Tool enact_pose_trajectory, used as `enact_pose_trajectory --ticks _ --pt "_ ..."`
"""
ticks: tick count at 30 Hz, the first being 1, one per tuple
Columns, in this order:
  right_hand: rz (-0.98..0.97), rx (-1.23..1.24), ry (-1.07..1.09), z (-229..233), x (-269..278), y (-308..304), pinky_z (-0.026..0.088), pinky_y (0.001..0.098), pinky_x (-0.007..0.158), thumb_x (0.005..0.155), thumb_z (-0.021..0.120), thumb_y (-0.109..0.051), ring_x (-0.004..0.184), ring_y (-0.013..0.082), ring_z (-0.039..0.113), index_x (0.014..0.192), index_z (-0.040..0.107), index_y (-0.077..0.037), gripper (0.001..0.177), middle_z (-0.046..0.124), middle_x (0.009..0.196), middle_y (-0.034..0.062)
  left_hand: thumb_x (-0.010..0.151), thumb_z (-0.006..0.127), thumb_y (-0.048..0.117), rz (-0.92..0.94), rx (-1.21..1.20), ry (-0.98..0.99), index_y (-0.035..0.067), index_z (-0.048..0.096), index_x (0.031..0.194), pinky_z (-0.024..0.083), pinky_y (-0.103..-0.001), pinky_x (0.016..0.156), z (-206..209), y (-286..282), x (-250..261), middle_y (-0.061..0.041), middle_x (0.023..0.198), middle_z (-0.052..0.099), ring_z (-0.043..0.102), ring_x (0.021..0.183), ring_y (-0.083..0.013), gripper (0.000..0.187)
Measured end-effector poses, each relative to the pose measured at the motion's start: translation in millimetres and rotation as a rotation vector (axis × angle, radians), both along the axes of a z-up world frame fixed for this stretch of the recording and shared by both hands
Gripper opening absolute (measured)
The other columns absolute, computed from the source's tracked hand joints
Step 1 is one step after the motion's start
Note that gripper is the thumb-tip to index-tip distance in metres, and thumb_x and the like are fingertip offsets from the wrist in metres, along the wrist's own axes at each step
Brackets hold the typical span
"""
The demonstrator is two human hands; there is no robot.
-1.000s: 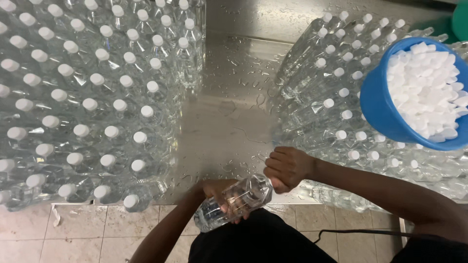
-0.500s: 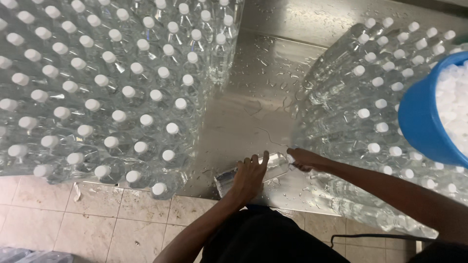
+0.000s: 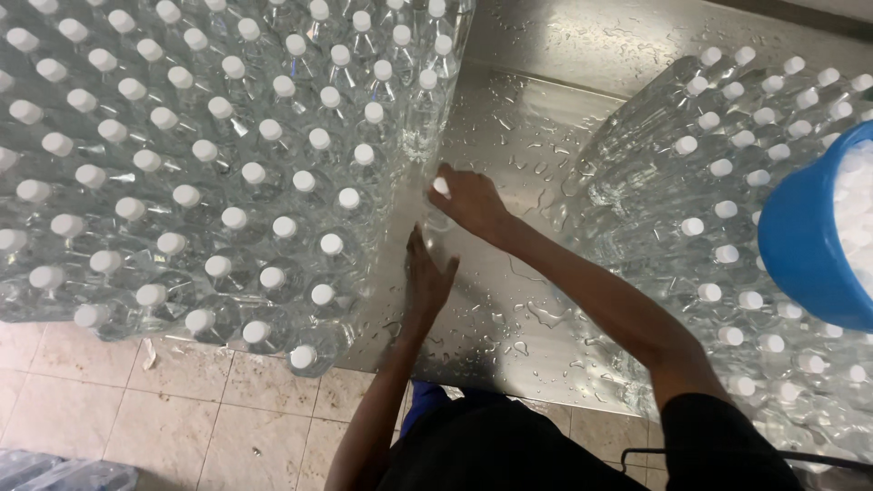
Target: The person repeatedly picks up clear plastic bottles from a large stack on a metal table and screws white caps onto them. The capped bottles are then placed back onto the table among other filled bottles.
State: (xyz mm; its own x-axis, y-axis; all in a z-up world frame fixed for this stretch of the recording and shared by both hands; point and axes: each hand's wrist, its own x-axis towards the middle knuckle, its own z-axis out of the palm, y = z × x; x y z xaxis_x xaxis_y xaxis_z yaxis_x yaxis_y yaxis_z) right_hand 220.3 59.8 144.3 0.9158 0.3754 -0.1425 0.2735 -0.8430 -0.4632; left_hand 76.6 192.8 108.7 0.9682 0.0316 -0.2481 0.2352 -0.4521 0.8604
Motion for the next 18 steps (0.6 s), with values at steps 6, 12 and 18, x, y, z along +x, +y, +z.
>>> enact_pose_trajectory --ticks 6,12,18 --pt "-0.236 0.393 -0.124 -34 75 36 0.060 0.0474 0.067 0.106 0.066 -0.053 0.076 0.0335 0.081 0.117 0.065 -0.011 0.044 0.078 0.078 0.0115 0.098 0.074 0.014 -0.002 -0.167 0.012 0.008 0.019 0.174 0.057 -0.065 0.112 -76 -21 -42 -0.037 0.168 0.019 0.041 0.147 -0.0646 0.094" --pt "-0.173 0.408 -0.019 15 60 -46 0.056 0.0554 0.077 0.112 0.061 -0.053 0.082 0.0381 0.081 0.158 0.045 -0.012 0.064 0.074 0.082 0.0166 0.101 0.075 0.024 -0.140 -0.149 0.154 0.019 0.028 0.171 0.064 -0.055 0.110 -100 -7 -74 -0.026 0.169 0.016 0.050 0.148 -0.0483 0.084" --pt "-0.382 -0.899 -0.320 9 70 -334 0.041 0.0751 0.108 0.112 0.052 -0.042 0.149 0.0575 0.044 0.149 0.066 -0.010 0.050 0.058 0.158 0.0276 0.099 0.067 0.036 -0.015 -0.335 0.388 0.020 0.045 0.163 0.067 -0.036 0.064 -89 37 -104 -0.009 0.132 0.073 0.081 0.097 -0.0241 0.069"
